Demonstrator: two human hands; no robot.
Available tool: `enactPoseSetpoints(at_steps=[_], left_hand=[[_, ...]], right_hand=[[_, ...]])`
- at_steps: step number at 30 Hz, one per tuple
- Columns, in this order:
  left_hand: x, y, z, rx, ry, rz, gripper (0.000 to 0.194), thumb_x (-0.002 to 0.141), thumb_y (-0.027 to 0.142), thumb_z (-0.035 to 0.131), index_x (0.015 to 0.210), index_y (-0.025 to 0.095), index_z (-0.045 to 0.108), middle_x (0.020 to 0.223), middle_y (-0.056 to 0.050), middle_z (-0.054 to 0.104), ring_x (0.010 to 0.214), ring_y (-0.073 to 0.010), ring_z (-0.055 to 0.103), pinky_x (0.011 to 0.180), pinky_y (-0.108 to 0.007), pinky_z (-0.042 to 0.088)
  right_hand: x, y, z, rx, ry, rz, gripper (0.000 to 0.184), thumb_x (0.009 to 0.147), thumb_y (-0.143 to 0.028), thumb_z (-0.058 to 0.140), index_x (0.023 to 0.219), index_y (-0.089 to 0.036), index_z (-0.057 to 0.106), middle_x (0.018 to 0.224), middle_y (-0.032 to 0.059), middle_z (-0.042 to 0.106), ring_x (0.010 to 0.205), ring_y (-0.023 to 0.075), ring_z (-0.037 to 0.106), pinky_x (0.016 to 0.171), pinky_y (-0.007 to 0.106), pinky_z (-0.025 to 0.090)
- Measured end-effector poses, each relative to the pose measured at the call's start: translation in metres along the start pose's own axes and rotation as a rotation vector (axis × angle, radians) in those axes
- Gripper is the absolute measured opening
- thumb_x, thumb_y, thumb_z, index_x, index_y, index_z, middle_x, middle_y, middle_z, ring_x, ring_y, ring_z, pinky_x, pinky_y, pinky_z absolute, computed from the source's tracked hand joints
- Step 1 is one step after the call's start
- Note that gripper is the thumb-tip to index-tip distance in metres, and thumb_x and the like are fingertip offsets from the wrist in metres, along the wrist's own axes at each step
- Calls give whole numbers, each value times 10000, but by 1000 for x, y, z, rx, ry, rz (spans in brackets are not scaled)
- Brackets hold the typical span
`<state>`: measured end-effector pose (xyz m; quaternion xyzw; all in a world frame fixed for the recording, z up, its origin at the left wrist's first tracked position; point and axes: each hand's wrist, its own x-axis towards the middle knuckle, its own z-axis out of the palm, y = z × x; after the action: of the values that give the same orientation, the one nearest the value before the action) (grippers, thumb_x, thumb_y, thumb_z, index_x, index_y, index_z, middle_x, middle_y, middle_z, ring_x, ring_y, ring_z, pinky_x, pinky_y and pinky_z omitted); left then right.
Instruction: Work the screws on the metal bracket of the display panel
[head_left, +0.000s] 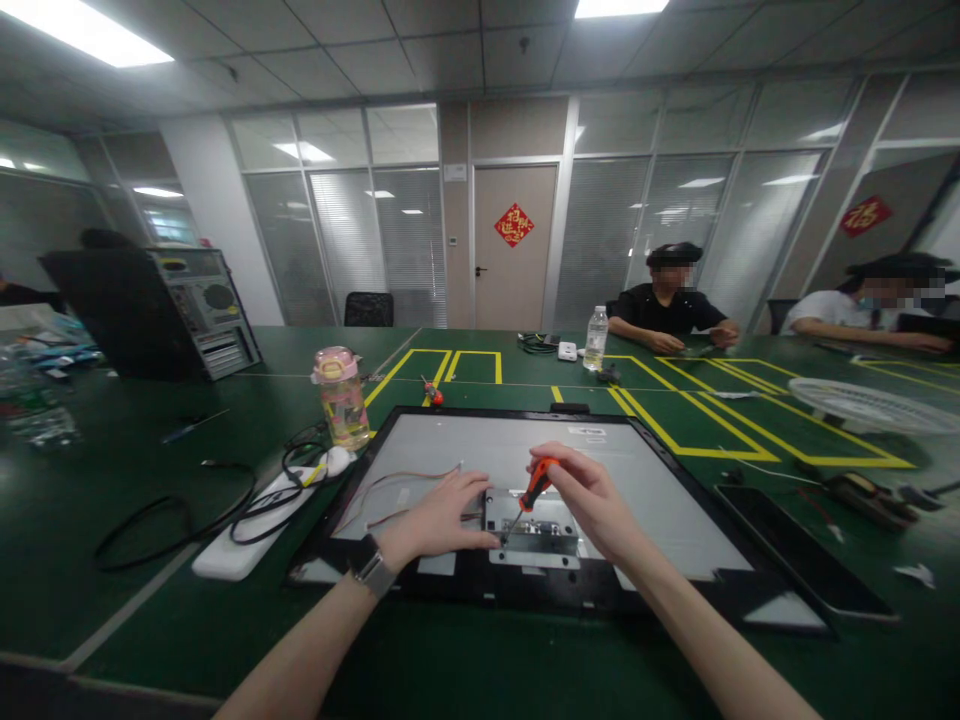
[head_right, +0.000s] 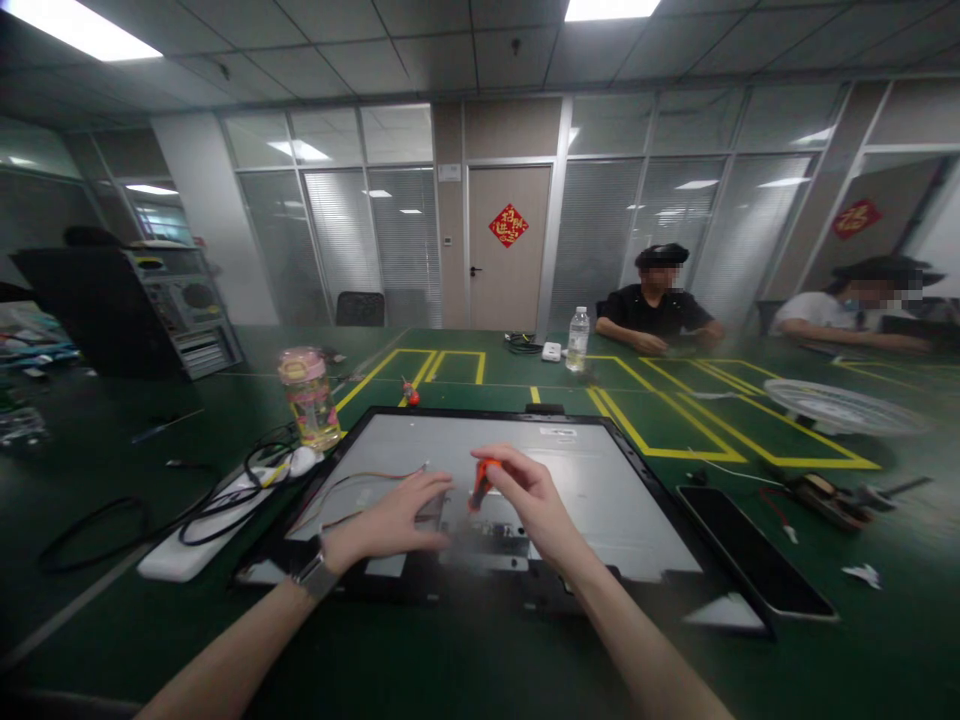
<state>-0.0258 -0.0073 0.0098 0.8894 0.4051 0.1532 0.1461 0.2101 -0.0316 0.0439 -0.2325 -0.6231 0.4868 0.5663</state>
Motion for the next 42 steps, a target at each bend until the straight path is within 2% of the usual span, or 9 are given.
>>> enactPoseSetpoints(at_steps=[3,8,13,15,19,25,30,36,42], left_hand=[[0,0,0,-4,1,0,743,769,589,681,1381,230,459,1459,-95,447,1355,-312,379,1161,-470,229],[0,-2,2,4,4,-11,757,764,587,689,1382,217,458,1455,-112,449,1350,-317,386,1161,-482,223],[0,-4,4,11,18,13,749,765,589,687,1381,231,457,1456,-105,448,1343,-309,394,1159,-478,230],[0,-5,4,15,20,20,752,764,593,685,1381,228,457,1455,-107,449,1341,-311,395,1157,-476,235],[1,-5,4,15,19,22,752,765,595,683,1378,220,462,1444,-108,459,1333,-311,403,1155,-478,243],[0,-2,2,20,22,20,744,768,596,680,1374,222,463,1440,-105,464,1328,-306,412,1152,-469,254],[0,-2,2,23,10,6,756,769,591,682,1376,198,464,1443,-115,460,1337,-312,400,1154,-470,252],[0,-4,4,13,17,19,750,766,596,681,1379,224,461,1454,-103,449,1343,-317,392,1153,-481,251],[0,-5,4,4,26,23,743,769,597,678,1380,237,456,1440,-105,463,1330,-311,405,1150,-485,251]], right_hand=[[1,0,-1,-2,16,29,300,889,-429,598,1130,-270,682,1006,66,712,945,222,669,855,389,518],[1,0,-1,-49,52,-13,231,821,-444,677,965,-271,732,1008,46,683,894,208,674,825,368,534],[0,-2,-2,-106,23,24,332,890,-422,594,1173,-260,659,1021,75,711,955,225,671,918,430,503],[1,0,-2,-100,23,7,301,911,-416,563,1149,-263,666,1071,77,703,1020,229,651,956,431,481],[0,2,-1,-91,25,-52,180,855,-394,647,965,-265,708,1047,51,673,958,216,661,853,370,537],[-1,-5,0,-192,-17,-55,292,932,-373,532,1184,-265,634,1063,79,695,993,226,655,893,413,520],[-2,-7,5,-321,51,-166,193,857,-353,644,1019,-262,696,936,42,645,800,190,662,735,330,557],[-6,-2,6,-408,46,-198,343,950,-270,489,1287,-288,551,1101,75,671,1039,215,644,931,407,501],[-5,-1,6,-499,76,-252,268,858,-262,641,1126,-268,650,1035,67,650,952,213,638,880,380,523]])
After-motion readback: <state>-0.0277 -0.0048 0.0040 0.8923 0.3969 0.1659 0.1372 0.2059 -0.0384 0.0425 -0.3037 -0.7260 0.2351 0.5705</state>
